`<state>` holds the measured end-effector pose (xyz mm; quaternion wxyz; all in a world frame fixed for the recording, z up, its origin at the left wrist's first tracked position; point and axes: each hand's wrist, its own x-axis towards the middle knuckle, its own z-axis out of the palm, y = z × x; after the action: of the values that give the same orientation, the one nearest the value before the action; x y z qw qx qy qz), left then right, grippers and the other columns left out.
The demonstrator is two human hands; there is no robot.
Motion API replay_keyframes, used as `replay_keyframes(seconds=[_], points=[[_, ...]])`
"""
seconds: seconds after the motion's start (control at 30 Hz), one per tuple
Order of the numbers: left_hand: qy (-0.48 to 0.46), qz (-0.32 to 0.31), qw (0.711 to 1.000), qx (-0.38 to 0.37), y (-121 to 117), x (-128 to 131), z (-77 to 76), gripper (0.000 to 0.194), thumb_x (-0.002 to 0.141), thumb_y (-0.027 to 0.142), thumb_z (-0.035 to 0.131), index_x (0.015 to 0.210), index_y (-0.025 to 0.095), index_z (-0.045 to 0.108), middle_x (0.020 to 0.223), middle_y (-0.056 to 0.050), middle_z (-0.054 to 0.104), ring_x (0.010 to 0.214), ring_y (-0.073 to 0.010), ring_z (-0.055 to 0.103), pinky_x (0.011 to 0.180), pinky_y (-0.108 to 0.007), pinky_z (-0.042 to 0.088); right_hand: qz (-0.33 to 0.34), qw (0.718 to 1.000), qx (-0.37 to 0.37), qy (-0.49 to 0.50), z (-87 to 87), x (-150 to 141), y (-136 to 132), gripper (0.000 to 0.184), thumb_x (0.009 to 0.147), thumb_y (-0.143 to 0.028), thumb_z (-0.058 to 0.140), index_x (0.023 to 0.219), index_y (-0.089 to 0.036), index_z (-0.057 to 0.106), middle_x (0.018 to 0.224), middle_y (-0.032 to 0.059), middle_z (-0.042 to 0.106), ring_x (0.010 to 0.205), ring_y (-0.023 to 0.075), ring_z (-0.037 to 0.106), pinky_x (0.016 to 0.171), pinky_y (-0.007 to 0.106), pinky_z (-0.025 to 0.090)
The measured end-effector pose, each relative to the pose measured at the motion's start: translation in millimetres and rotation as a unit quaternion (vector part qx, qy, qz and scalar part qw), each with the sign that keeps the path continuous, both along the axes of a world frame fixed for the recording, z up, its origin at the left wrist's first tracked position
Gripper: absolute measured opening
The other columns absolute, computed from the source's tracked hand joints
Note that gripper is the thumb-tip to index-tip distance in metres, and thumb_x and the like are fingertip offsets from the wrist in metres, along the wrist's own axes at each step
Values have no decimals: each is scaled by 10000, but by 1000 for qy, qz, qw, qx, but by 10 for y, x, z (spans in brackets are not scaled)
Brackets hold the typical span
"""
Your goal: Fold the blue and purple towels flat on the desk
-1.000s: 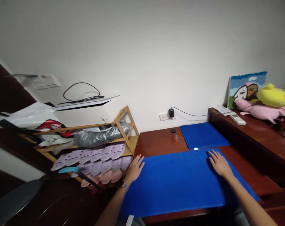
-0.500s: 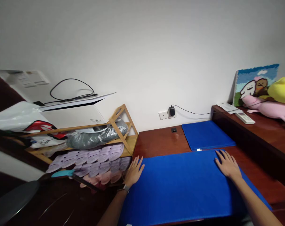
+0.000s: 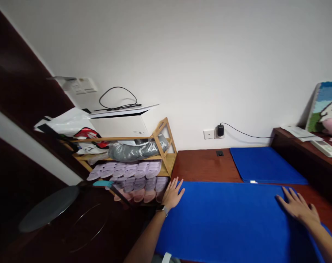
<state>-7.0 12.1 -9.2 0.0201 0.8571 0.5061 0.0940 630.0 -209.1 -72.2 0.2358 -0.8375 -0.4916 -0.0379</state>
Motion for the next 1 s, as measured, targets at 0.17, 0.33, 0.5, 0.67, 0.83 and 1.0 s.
replay_keyframes(seconds=[0.17, 0.33, 0.5, 0.67, 0.83, 1.0], points=[[-23, -11, 1000, 1, 4, -8, -23, 611, 1063, 546, 365, 1629, 314, 361, 1724, -58, 290, 1588, -278, 247, 1289, -520, 200, 20, 999, -36, -29, 631, -1181, 571, 856, 868, -656, 308, 1414, -79, 630, 1554, 253, 511, 1478, 474, 411, 1190, 689, 331], [-28, -14, 999, 4, 3, -24, -24, 615, 1060, 546, 366, 1626, 306, 369, 1712, -61, 318, 1583, -280, 259, 1284, -527, 219, 298, 953, -43, -9, 908, -3288, 1184, 687, 1008, -568, 293, 1593, -236, 436, 1652, 62, 417, 1545, 317, 349, 1270, 569, 278], [-20, -5, 1000, -4, -15, -27, 18, 629, 1061, 556, 364, 1626, 282, 372, 1717, -81, 297, 1586, -279, 252, 1283, -516, 229, 338, 935, -99, 39, 698, -3893, 1278, 735, 1018, -616, 296, 1622, -206, 386, 1667, 81, 363, 1565, 317, 292, 1287, 555, 233], [-12, -5, 1000, -2, 27, -24, -9, 627, 1064, 560, 350, 1628, 286, 366, 1716, -81, 304, 1585, -261, 259, 1290, -496, 209, 220, 968, -118, 4, 441, -2688, 887, 782, 989, -645, 243, 1619, -205, 386, 1679, 69, 349, 1576, 276, 270, 1295, 542, 200], [-14, -3, 1000, 7, 112, -10, -60, 616, 1063, 561, 356, 1618, 297, 387, 1704, -73, 336, 1577, -265, 281, 1282, -497, 224, 31, 986, -164, -5, 286, -1005, 138, 875, 921, -660, 154, 1628, -188, 364, 1682, 87, 363, 1575, 293, 261, 1283, 535, 239], [7, -1, 1000, 7, 129, 9, -44, 621, 1068, 555, 356, 1625, 281, 375, 1707, -83, 326, 1577, -270, 279, 1281, -488, 230, -47, 981, -186, 8, 233, -196, -296, 991, 897, -671, 65, 1638, -47, 278, 1708, 147, 289, 1589, 294, 221, 1300, 463, 227]])
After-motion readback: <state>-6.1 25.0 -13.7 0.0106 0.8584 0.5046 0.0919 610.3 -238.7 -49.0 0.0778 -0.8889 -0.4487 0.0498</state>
